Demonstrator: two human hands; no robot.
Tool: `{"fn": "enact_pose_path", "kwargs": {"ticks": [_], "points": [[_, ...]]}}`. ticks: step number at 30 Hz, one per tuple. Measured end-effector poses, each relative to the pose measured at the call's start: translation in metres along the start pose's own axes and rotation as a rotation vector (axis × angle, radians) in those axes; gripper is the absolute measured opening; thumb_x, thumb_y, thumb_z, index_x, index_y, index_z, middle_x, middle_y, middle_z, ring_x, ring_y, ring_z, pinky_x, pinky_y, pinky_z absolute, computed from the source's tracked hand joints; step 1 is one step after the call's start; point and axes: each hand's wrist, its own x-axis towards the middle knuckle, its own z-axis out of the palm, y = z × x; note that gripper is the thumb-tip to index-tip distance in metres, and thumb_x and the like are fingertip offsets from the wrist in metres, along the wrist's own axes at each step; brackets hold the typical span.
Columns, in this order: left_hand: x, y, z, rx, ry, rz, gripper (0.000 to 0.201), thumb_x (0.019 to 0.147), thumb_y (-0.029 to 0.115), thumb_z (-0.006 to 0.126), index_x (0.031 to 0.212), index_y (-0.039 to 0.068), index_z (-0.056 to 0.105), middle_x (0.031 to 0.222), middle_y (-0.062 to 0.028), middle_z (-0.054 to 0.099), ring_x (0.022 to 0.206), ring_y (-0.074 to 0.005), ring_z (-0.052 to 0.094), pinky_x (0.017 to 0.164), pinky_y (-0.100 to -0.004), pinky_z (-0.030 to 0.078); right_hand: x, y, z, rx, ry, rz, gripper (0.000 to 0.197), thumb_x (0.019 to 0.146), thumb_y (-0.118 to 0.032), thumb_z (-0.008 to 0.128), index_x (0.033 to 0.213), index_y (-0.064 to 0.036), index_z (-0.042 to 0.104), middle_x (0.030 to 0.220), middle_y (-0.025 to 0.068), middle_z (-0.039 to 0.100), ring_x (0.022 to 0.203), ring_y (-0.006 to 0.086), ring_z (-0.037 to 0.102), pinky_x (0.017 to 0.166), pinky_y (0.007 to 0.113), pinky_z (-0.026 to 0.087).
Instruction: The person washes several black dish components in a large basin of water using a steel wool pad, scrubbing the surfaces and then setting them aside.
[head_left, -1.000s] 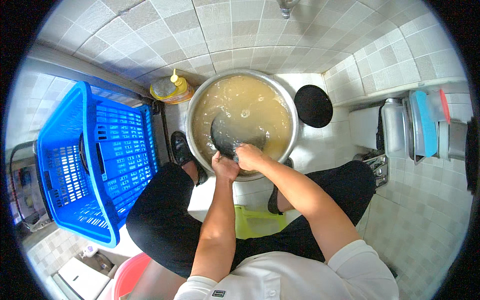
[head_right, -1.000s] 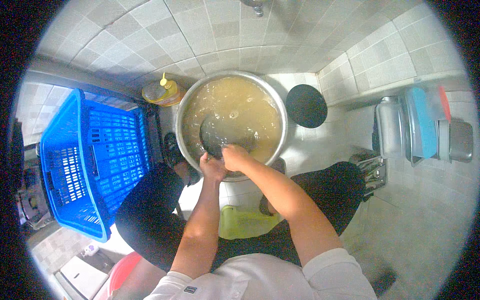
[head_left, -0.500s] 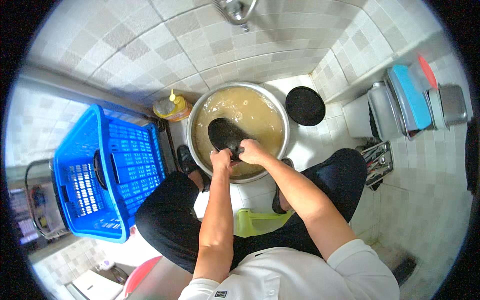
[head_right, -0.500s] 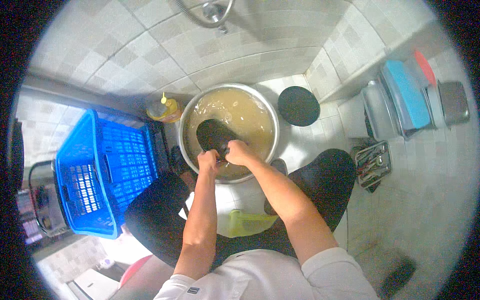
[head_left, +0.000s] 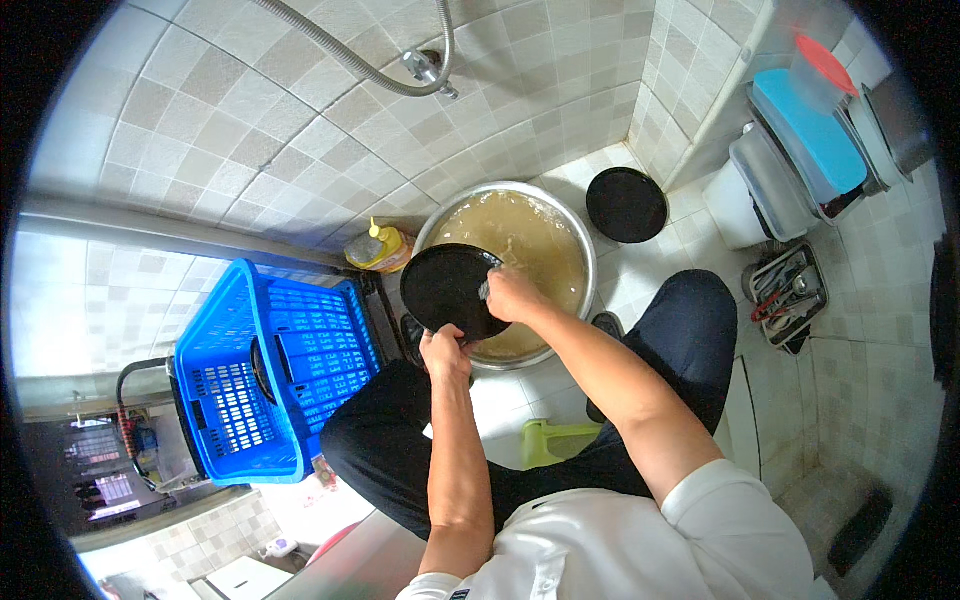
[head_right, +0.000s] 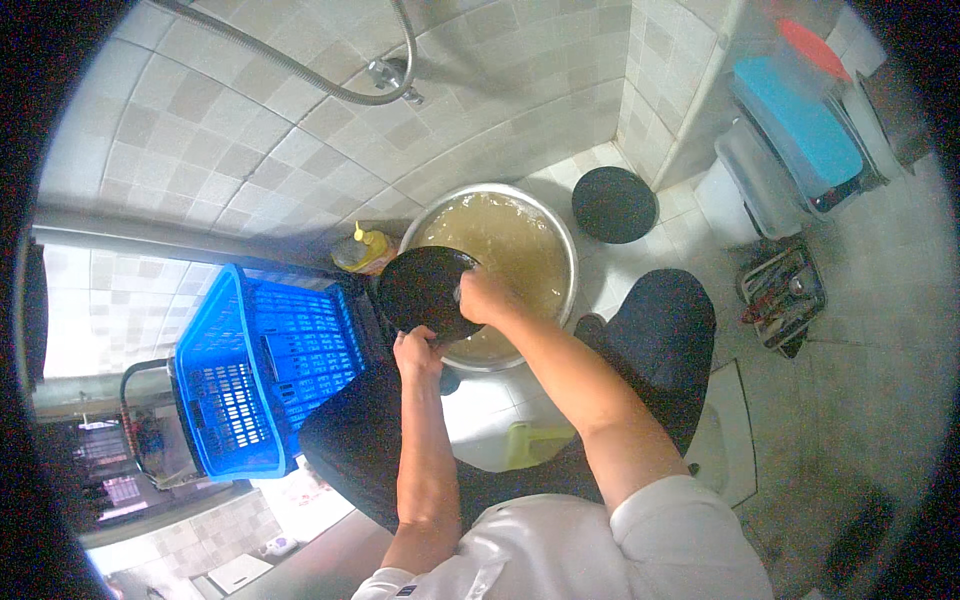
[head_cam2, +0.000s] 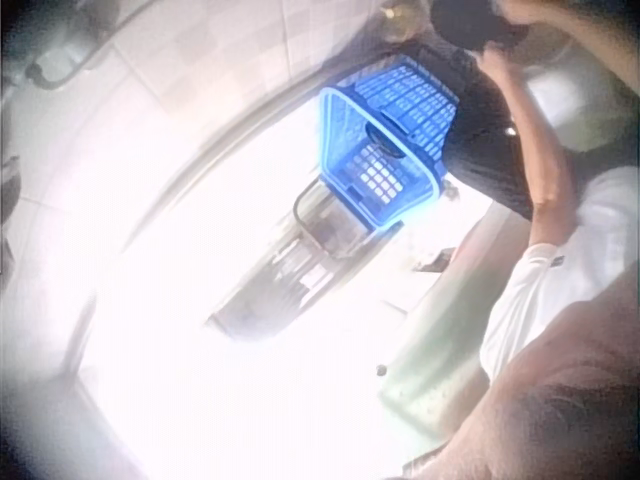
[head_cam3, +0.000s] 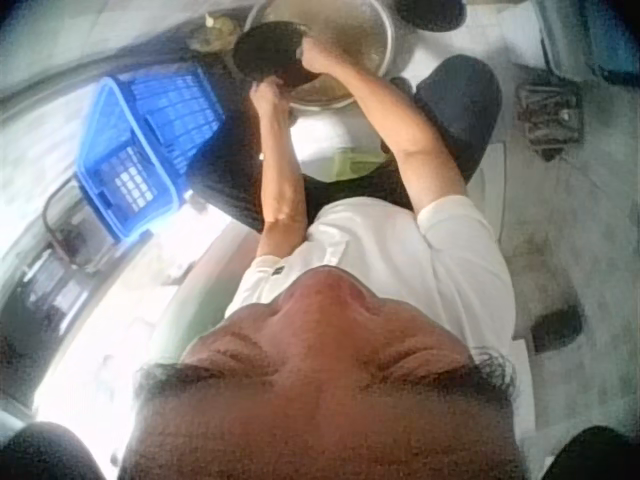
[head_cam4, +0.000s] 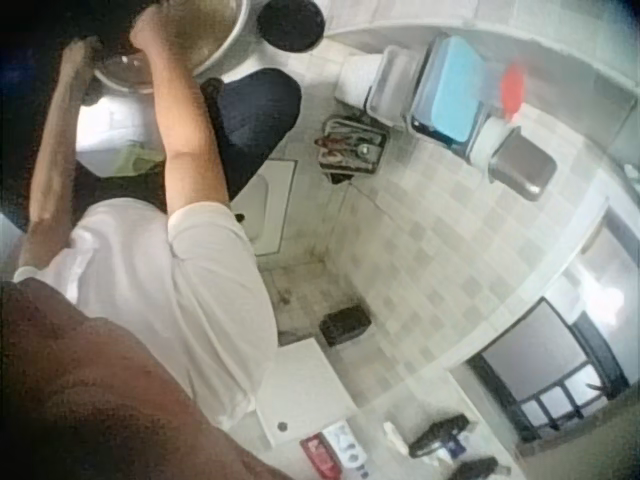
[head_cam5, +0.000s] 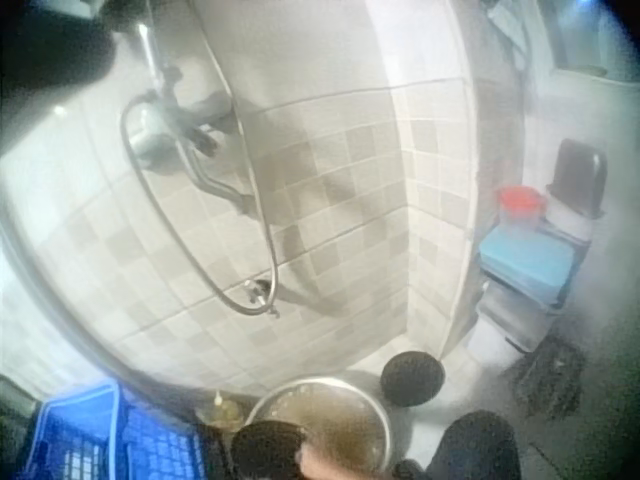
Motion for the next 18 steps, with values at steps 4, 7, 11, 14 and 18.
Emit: {"fn": "enact_pose_path", "kwargs": {"ticks": [4,7,11,14,18], "points": [[-0.001,-0.006,0.001,-0.107,-0.177,-0.021,0.044,0.073,-0.011,0.052,0.115,0.001,0.052,0.101,-0.0147,0.06,0.077,-0.0324,0.064,0.058,-0.0429,0.06,-0.002,-0.024,0.008,0.221,-0.069,-0.285,0.021,0.078,-0.007,0.062,0.097,0.0005,0.067,0.102,0.0255,0.064,0.098,0.0437,0.062,0.088,0.049,0.05],[-0.003,-0.018,-0.001,-0.045,-0.2,0.013,0.042,0.074,-0.01,0.053,0.114,0.002,0.053,0.099,-0.0122,0.062,0.076,-0.0308,0.065,0.056,-0.043,0.059,0.006,-0.027,0.006,0.313,0.07,-0.31,0.023,0.079,-0.002,0.059,0.101,-0.0014,0.066,0.104,0.0222,0.061,0.104,0.0406,0.06,0.091,0.047,0.049],[0.001,-0.035,0.002,-0.165,-0.173,-0.001,0.034,0.071,-0.011,0.054,0.099,0.007,0.059,0.094,-0.0069,0.065,0.077,-0.0254,0.065,0.054,-0.0411,0.054,0.017,0.011,-0.015,0.046,0.192,0.024,0.018,0.081,-0.005,0.06,0.097,0.0005,0.066,0.1,0.0249,0.064,0.099,0.0427,0.062,0.087,0.048,0.051],[0.015,-0.024,-0.004,-0.148,-0.149,-0.002,0.036,0.072,-0.012,0.052,0.103,0.005,0.058,0.096,-0.0089,0.065,0.078,-0.0284,0.066,0.055,-0.0423,0.057,-0.001,-0.012,-0.003,0.121,-0.122,-0.105,0.016,0.076,-0.006,0.062,0.089,0.0003,0.068,0.096,0.0246,0.065,0.098,0.042,0.062,0.088,0.047,0.051],[0.013,-0.034,0.008,-0.186,-0.254,-0.037,0.041,0.074,-0.012,0.051,0.111,0.006,0.056,0.097,-0.0097,0.065,0.078,-0.0287,0.066,0.058,-0.0425,0.061,0.004,-0.015,0.002,0.296,0.052,-0.346,0.021,0.079,-0.002,0.06,0.099,-0.0017,0.065,0.101,0.0199,0.062,0.1,0.0402,0.06,0.089,0.046,0.049]]}}
